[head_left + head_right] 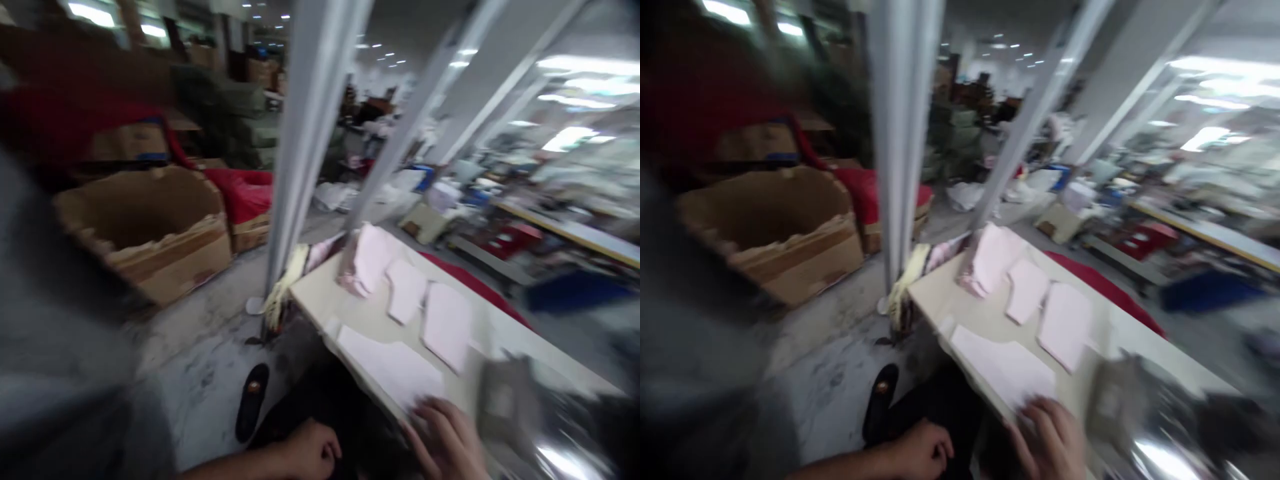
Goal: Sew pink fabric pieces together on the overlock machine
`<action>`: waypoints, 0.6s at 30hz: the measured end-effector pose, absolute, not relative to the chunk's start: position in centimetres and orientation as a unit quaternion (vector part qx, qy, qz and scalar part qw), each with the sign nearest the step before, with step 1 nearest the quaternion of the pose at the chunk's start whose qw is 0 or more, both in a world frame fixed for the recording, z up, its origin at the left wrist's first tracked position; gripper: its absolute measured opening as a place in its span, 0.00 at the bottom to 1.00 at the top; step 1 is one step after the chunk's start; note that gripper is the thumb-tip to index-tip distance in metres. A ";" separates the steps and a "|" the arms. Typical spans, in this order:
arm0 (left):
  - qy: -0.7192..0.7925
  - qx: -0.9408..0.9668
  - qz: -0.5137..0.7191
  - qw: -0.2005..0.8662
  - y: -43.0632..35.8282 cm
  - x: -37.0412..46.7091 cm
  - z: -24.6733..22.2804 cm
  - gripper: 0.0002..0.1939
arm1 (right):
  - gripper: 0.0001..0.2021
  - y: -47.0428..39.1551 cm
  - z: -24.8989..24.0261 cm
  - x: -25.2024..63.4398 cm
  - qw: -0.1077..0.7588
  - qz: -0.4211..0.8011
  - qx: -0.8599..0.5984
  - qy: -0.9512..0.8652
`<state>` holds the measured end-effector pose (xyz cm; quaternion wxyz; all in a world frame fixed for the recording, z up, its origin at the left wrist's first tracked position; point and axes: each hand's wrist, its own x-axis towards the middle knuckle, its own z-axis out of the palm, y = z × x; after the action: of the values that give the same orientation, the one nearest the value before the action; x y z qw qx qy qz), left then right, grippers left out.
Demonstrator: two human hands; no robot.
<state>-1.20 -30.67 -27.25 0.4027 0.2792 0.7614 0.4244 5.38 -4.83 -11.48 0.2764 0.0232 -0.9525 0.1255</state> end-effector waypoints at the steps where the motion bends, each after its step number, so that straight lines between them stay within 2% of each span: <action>1: 0.761 0.291 0.404 0.415 -30.4 -1.3 -26.6 0.18 | 0.10 -5.2 -10.8 5.7 0.279 0.128 0.000 -0.952; 5: 0.726 0.386 0.326 0.467 -28.5 -3.4 -21.1 0.16 | 0.02 -5.9 -8.6 5.4 0.284 0.165 -0.051 -0.943; 7: 0.644 0.443 0.318 0.537 -26.5 -5.4 -16.1 0.16 | 0.02 -5.9 -8.2 5.3 0.289 0.177 -0.069 -0.938; 9: 0.585 0.514 0.316 0.542 -23.4 -7.5 -10.5 0.13 | 0.03 -5.7 -8.1 5.6 0.292 0.186 -0.083 -0.934; 13: 0.639 0.570 0.359 0.371 -14.2 -10.6 -2.7 0.08 | 0.03 -5.2 -8.4 6.5 0.294 0.216 -0.095 -0.926; 16: 0.708 0.542 0.384 0.241 -8.2 -11.3 -1.6 0.08 | 0.04 -4.6 -8.5 6.9 0.301 0.236 -0.105 -0.918; 18: 0.708 0.507 0.423 0.250 -6.0 -10.8 -1.7 0.08 | 0.04 -4.2 -8.5 7.0 0.311 0.258 -0.106 -0.908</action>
<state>-10.84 -6.03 -1.65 0.2505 0.5069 0.7082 0.4228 7.04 -4.23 -8.49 0.3114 -0.1056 -0.9083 0.2585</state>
